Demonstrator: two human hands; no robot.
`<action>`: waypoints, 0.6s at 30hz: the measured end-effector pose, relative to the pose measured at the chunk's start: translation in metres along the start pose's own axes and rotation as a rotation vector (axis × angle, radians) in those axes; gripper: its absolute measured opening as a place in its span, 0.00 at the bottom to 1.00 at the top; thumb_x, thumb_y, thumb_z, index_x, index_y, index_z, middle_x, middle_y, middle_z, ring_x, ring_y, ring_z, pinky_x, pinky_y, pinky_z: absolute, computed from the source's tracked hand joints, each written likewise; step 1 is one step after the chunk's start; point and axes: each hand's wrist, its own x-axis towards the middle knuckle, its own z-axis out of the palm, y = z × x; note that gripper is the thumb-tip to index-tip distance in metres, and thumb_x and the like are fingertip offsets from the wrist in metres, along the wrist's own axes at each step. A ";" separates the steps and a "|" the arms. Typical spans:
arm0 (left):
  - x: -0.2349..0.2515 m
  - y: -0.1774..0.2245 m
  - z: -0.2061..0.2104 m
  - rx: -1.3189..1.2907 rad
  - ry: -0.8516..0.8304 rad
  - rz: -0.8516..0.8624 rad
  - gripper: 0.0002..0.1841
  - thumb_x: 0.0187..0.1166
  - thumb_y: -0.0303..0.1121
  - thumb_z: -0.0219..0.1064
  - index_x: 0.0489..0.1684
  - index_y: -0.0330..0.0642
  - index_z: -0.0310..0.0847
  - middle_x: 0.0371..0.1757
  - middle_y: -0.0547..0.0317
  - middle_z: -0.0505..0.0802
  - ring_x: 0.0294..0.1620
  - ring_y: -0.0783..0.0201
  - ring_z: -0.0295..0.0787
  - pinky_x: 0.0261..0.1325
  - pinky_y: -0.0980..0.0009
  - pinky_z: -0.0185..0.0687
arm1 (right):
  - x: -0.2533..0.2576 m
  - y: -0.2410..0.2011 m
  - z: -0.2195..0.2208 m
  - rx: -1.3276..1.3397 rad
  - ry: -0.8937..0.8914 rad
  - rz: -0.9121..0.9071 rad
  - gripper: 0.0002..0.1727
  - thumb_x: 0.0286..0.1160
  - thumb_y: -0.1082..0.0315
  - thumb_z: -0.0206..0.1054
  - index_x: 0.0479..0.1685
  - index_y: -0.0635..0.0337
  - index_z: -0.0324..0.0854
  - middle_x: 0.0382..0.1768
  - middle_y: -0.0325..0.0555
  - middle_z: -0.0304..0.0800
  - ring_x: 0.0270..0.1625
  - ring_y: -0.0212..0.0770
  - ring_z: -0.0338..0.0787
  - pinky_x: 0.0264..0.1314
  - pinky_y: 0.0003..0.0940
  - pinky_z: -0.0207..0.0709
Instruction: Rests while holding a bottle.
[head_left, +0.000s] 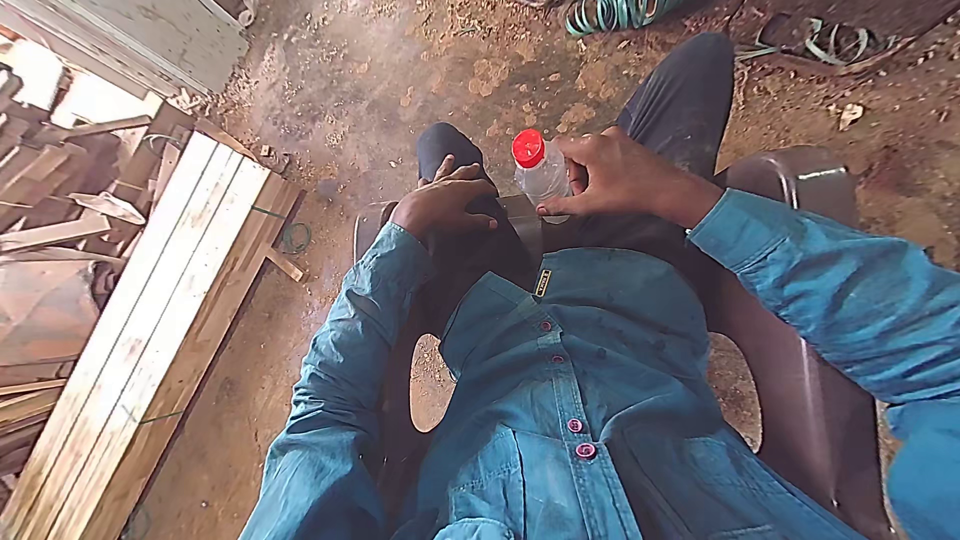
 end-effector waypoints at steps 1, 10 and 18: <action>0.000 0.000 0.000 0.002 -0.001 0.002 0.36 0.74 0.70 0.64 0.83 0.72 0.72 0.95 0.57 0.61 0.97 0.37 0.40 0.77 0.17 0.50 | 0.000 0.000 0.000 0.000 0.001 -0.003 0.32 0.61 0.37 0.76 0.47 0.57 0.80 0.23 0.39 0.77 0.24 0.39 0.79 0.31 0.44 0.73; 0.000 0.001 0.000 0.006 -0.003 -0.007 0.35 0.74 0.70 0.64 0.83 0.72 0.72 0.96 0.57 0.61 0.97 0.38 0.38 0.77 0.17 0.49 | 0.000 0.001 0.000 -0.001 0.004 -0.017 0.32 0.61 0.37 0.76 0.45 0.58 0.80 0.22 0.39 0.75 0.24 0.38 0.77 0.30 0.43 0.72; 0.000 0.001 -0.001 -0.003 0.000 -0.008 0.35 0.75 0.69 0.65 0.83 0.72 0.73 0.95 0.57 0.61 0.97 0.38 0.39 0.77 0.17 0.49 | 0.000 0.000 0.000 -0.005 -0.008 -0.003 0.32 0.61 0.36 0.76 0.47 0.58 0.80 0.22 0.39 0.75 0.24 0.39 0.78 0.30 0.44 0.72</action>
